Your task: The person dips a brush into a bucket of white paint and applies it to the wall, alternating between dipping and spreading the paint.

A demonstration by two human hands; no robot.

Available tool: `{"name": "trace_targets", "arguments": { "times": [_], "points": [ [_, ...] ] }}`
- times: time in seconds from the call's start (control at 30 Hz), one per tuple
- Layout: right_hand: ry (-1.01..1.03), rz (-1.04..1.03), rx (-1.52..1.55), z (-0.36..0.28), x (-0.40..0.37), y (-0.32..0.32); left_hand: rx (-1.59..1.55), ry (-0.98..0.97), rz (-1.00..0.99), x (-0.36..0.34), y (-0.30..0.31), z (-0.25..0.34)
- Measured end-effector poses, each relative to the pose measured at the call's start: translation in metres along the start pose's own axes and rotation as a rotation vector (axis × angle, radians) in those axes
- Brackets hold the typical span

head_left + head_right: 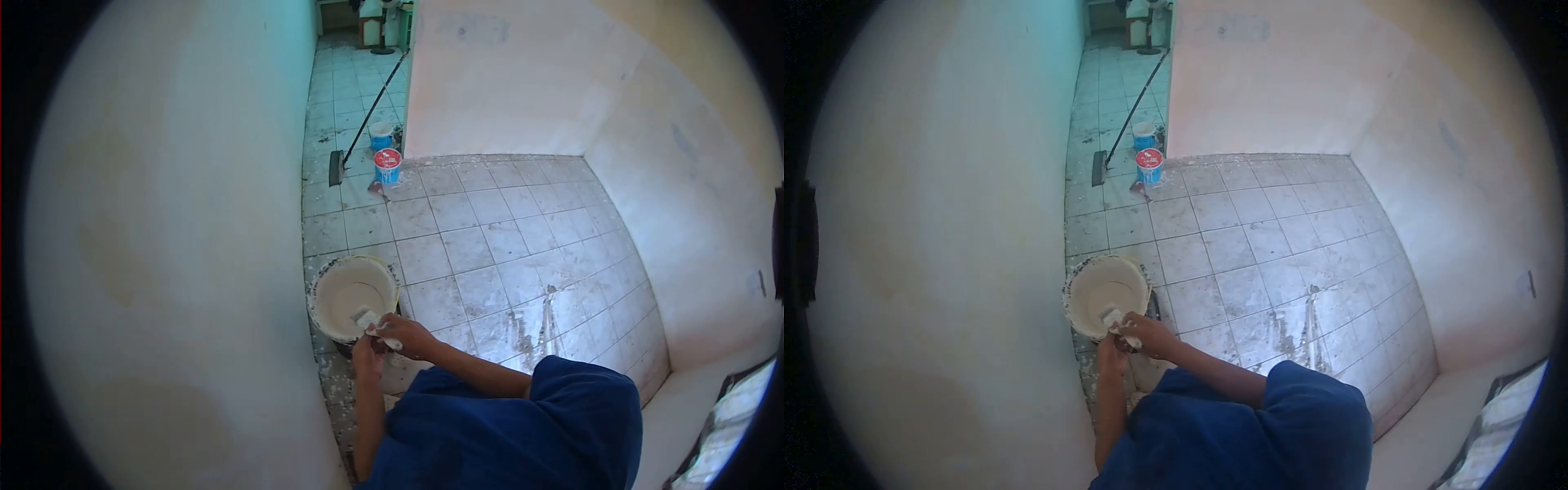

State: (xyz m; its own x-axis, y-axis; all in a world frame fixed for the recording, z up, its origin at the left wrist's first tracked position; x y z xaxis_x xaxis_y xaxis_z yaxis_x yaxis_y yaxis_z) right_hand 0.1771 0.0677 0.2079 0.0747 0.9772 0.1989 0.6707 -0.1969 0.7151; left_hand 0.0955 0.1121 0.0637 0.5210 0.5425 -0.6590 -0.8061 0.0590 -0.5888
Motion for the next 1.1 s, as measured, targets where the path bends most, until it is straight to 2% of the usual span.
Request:
{"name": "trace_targets", "arguments": {
  "times": [0.1,0.13,0.17,0.23,0.3,0.37,0.43,0.47,0.6,0.7,0.8,0.87,0.97,1.0,1.1],
  "points": [
    [-0.022,-0.089,0.073,0.024,0.027,-0.001,-0.118,-0.053,0.038,0.021,0.004,0.002],
    [-0.022,-0.015,0.17,0.051,0.031,-0.008,-0.093,-0.043,0.039,0.013,-0.008,0.008],
    [-0.144,0.031,0.164,0.068,0.04,-0.003,-0.074,-0.029,0.052,0.007,-0.018,0.017],
    [-0.171,0.09,0.206,0.106,0.06,-0.007,0.036,-0.045,0.09,0.015,-0.01,0.022],
    [-0.087,0.079,0.153,0.124,0.08,-0.005,0.148,-0.102,0.146,0.011,0.002,0.028],
    [-0.215,-0.039,0.211,0.163,0.095,-0.023,0.262,-0.051,0.158,0.017,0.028,0.019],
    [-0.048,-0.049,0.091,0.151,0.116,-0.018,0.215,-0.067,0.225,0.001,0.053,0.021],
    [-0.192,-0.186,0.154,0.162,0.119,-0.032,0.203,-0.078,0.244,-0.007,0.061,0.025],
    [0.067,-0.427,-0.159,0.177,0.137,-0.082,0.263,-0.046,0.419,-0.027,0.086,0.025],
    [0.012,-0.648,-0.103,0.19,0.141,-0.125,0.393,-0.033,0.449,-0.022,0.093,0.016],
    [0.179,-0.662,-0.209,0.194,0.144,-0.167,0.562,-0.063,0.415,-0.003,0.088,0.003],
    [0.161,-0.697,-0.17,0.209,0.14,-0.194,0.605,-0.016,0.427,0.006,0.086,-0.008],
    [0.176,-0.768,-0.218,0.231,0.134,-0.232,0.336,0.065,0.43,-0.002,0.086,-0.02],
    [0.185,-0.789,-0.251,0.239,0.132,-0.241,0.312,0.038,0.443,-0.007,0.091,-0.021],
    [0.138,-0.674,-0.117,0.232,0.144,-0.227,0.251,-0.008,0.514,-0.031,0.113,-0.032]
  ]
}}
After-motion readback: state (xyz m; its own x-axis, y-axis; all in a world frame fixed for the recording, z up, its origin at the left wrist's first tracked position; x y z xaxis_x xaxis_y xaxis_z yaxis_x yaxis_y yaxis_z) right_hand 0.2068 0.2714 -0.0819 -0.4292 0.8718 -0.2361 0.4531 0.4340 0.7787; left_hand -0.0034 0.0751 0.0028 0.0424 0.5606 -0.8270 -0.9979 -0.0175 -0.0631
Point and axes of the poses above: each hand's wrist, its own x-axis towards the middle knuckle, its own y-axis out of the back of the hand, z = x × y, the point moved 10 cm from there along x, towards the middle knuckle, and after that the axes turned 3 degrees about y, right-handed, at the moved point
